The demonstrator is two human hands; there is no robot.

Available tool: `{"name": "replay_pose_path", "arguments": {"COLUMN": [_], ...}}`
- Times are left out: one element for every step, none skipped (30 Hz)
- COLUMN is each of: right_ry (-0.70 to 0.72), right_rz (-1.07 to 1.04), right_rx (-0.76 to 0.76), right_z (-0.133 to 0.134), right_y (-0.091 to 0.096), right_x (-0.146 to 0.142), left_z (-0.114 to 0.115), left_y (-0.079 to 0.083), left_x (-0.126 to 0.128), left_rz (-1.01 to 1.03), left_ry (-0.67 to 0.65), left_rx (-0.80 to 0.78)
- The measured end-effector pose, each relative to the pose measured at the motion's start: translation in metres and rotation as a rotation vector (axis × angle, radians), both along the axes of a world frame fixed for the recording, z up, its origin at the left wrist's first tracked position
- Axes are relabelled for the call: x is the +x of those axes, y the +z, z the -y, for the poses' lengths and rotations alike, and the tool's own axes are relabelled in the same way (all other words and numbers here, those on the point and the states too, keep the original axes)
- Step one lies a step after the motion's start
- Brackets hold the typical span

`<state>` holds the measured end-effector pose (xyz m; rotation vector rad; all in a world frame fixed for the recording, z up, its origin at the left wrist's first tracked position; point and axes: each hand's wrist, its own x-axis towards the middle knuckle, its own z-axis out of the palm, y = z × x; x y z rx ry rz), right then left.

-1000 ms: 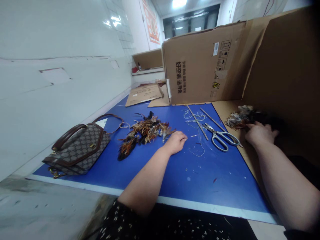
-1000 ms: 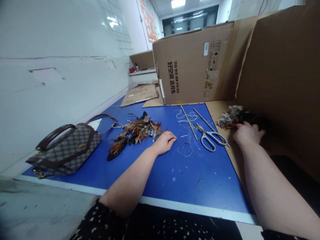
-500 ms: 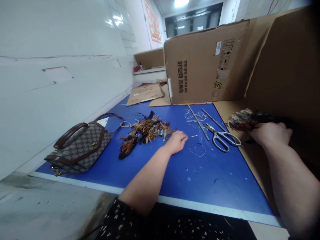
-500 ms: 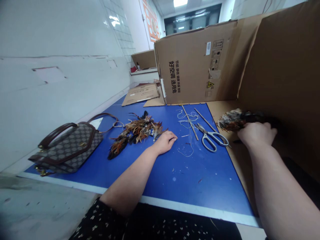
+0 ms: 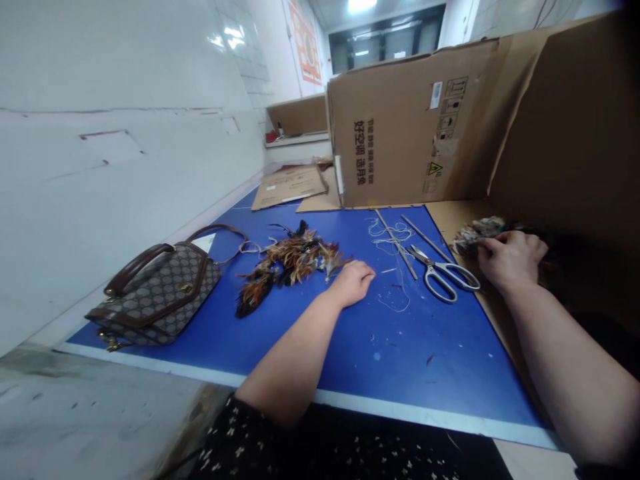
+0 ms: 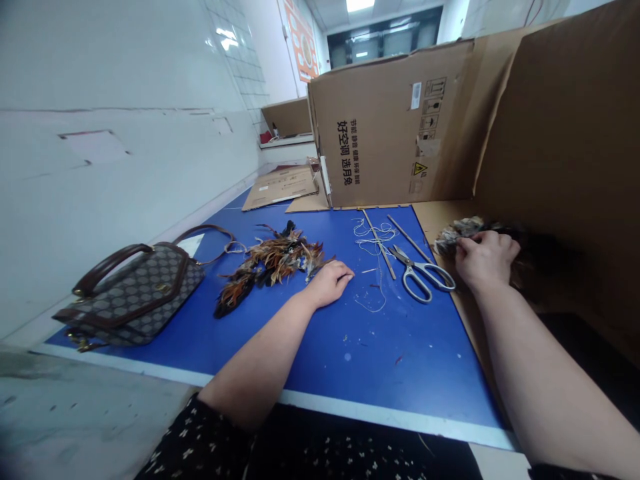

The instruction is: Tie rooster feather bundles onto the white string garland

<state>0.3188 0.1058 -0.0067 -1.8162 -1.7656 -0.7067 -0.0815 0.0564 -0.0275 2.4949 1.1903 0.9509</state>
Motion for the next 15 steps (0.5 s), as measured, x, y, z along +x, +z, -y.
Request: {"name": "replay_pose_path", "arguments": {"right_ry": [-0.011,-0.016,-0.019,-0.020,-0.022,-0.023,-0.024,-0.024,-0.023,-0.017,-0.012,-0.006,-0.002,0.004,0.011], "right_rz": [0.002,0.009,0.021,0.035,0.045,0.050,0.051,0.047,0.040,0.034,0.027,0.020,0.008,-0.005,-0.021], "right_rx": [-0.022,-0.046,-0.068,-0.085,-0.093,-0.094,-0.090,-0.082,-0.072,-0.064,-0.056,-0.050,-0.041,-0.031,-0.016], "right_z": [-0.001,-0.002,-0.002,-0.003,-0.003,-0.003,-0.004,-0.004,-0.005,-0.006,-0.007,-0.007,-0.007,-0.007,-0.006], "right_y": [-0.002,-0.003,-0.005,-0.006,-0.007,-0.008,-0.009,-0.011,-0.012,-0.012,-0.013,-0.013,-0.012,-0.012,-0.010], "right_x": [0.001,0.002,0.003,0.003,0.004,0.004,0.005,0.005,0.006,0.006,0.007,0.007,0.007,0.007,0.007], "left_z": [0.000,0.000,0.000,0.000,0.000,0.000,0.000,0.001,0.001,0.001,0.001,0.001,0.001,0.001,0.001], "left_y": [0.000,0.000,0.000,0.001,0.001,0.001,0.001,0.001,0.001,0.001,0.001,0.001,0.002,0.002,0.002], "left_x": [0.000,0.000,0.000,0.000,0.000,0.000,0.000,0.000,0.000,0.000,0.001,0.001,0.001,0.001,0.001], "left_rz": [-0.001,-0.003,-0.003,-0.005,-0.007,-0.008,-0.008,-0.007,-0.006,-0.005,-0.005,-0.005,-0.007,-0.008,-0.009], "left_ry": [-0.001,-0.003,-0.004,-0.005,-0.004,-0.003,-0.002,-0.002,-0.003,-0.004,-0.005,-0.005,-0.004,-0.003,-0.002], "left_rx": [0.000,-0.001,-0.002,-0.004,-0.005,-0.006,-0.006,-0.005,-0.004,-0.003,-0.003,-0.002,-0.002,-0.001,-0.001]}}
